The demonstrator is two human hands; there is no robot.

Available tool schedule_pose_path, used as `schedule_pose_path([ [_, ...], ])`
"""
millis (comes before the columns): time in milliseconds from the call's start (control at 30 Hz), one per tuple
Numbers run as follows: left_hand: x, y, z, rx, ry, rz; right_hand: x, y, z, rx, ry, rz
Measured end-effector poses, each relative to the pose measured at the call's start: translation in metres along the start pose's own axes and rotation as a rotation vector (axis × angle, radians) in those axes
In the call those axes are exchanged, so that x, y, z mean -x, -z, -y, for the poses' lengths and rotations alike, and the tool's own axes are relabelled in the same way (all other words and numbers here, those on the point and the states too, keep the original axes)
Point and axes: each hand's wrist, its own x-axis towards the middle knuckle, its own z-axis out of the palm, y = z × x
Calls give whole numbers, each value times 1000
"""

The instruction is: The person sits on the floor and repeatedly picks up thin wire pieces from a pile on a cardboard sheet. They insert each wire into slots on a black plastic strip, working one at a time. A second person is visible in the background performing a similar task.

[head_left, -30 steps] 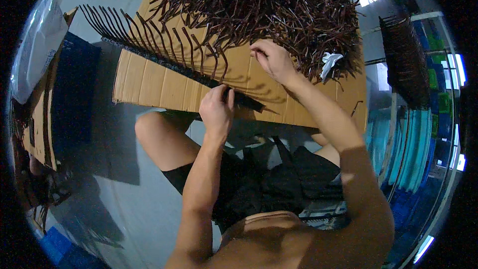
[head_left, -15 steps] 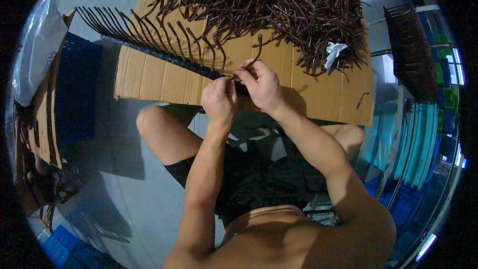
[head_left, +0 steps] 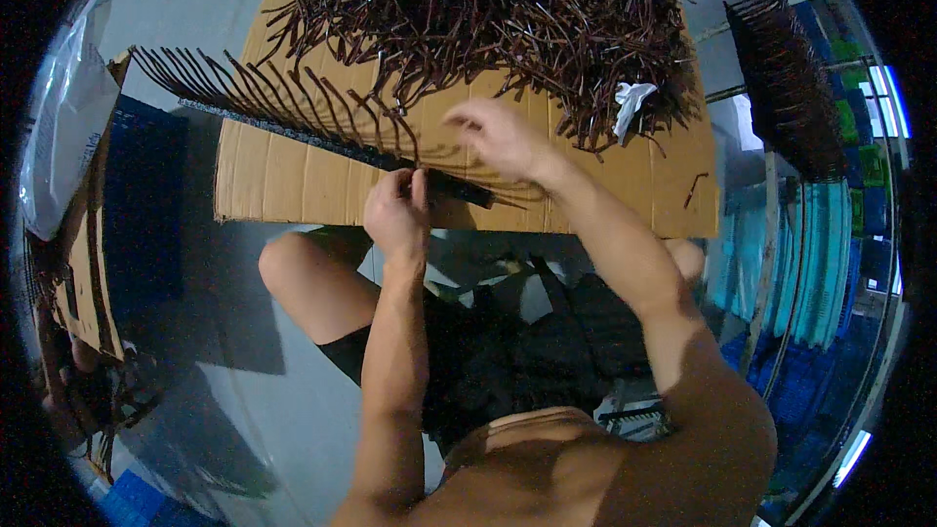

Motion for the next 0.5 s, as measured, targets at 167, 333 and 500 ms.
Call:
schedule_pose_path([
  [167,-10,14,-9,20,125,180,-17,34,-66,965,163,-227],
  [333,0,6,-2,179,-12,103,-20,33,-71,879,330,-166],
  [500,2,6,-6,112,-53,105,-1,9,-6,234,190,-277],
])
